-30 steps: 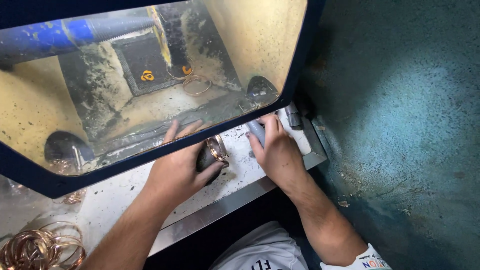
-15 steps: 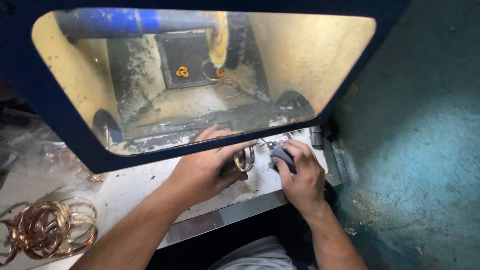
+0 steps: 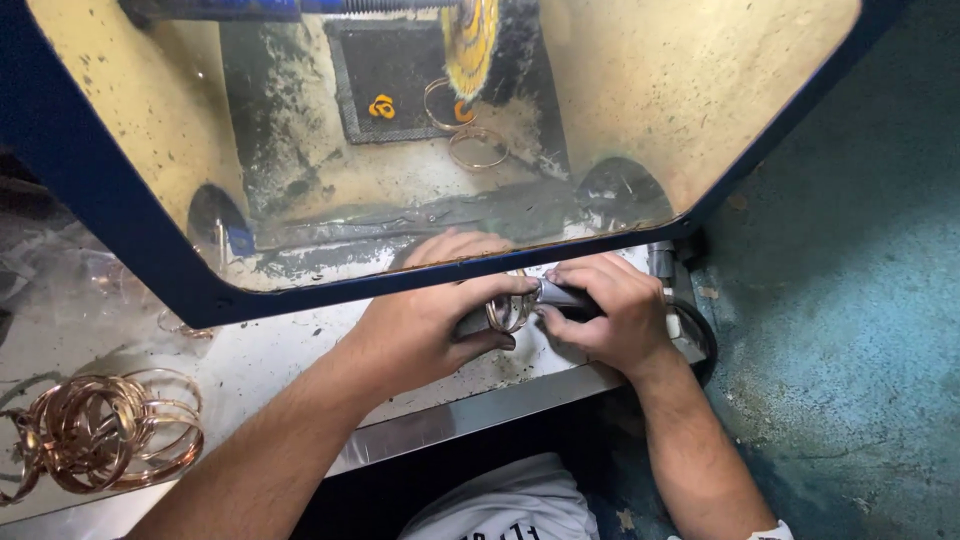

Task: Polishing a metal bangle using a handheld rotary tool at a jewelry workbench.

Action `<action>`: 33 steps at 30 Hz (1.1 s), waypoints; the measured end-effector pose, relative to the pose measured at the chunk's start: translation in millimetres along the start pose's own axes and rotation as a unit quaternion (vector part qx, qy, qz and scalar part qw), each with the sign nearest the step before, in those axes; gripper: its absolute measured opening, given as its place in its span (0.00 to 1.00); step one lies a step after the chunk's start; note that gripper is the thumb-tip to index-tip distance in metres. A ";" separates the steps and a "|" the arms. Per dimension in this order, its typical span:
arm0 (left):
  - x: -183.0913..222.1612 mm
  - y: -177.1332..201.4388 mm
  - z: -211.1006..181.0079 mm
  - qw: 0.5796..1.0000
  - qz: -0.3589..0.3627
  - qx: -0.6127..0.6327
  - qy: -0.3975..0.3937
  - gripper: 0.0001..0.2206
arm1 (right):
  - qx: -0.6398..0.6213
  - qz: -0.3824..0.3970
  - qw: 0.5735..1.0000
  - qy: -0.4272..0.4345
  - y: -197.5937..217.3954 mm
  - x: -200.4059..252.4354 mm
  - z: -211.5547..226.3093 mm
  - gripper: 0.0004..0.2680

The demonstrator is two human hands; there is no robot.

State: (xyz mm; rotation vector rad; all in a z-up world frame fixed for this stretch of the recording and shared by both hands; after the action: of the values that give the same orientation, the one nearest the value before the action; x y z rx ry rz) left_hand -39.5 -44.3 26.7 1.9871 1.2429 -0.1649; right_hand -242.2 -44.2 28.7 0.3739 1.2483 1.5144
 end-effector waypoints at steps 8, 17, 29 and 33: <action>-2.4 6.8 -2.4 0.999 0.016 0.027 -0.023 0.25 | -0.019 0.049 0.998 0.031 1.6 -1.2 14.1 0.09; -0.5 9.9 -0.7 0.998 0.029 0.054 -0.032 0.26 | -0.003 0.055 0.998 0.044 -2.8 1.9 14.4 0.12; 11.3 -2.5 10.0 0.999 0.036 0.024 0.022 0.29 | 0.018 0.037 0.999 0.036 -3.0 4.6 10.8 0.11; 7.1 4.0 5.6 0.999 0.011 0.049 -0.014 0.27 | 0.052 0.012 0.998 0.012 -6.5 12.6 -9.5 0.13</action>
State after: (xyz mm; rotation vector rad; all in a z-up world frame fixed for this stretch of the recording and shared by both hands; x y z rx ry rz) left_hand -31.1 -43.8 21.5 2.0739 1.2157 -0.2458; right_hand -250.7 -39.1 14.8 0.4418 1.3493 1.4821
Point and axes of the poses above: each hand's wrist, its own x-axis away from the middle knuckle, its own y-axis out of the back of the hand, z = x × y, the point moved 6 cm from there along -x, towards the middle knuckle, and after that the axes turned 5 degrees about -y, right-handed, at the moved point
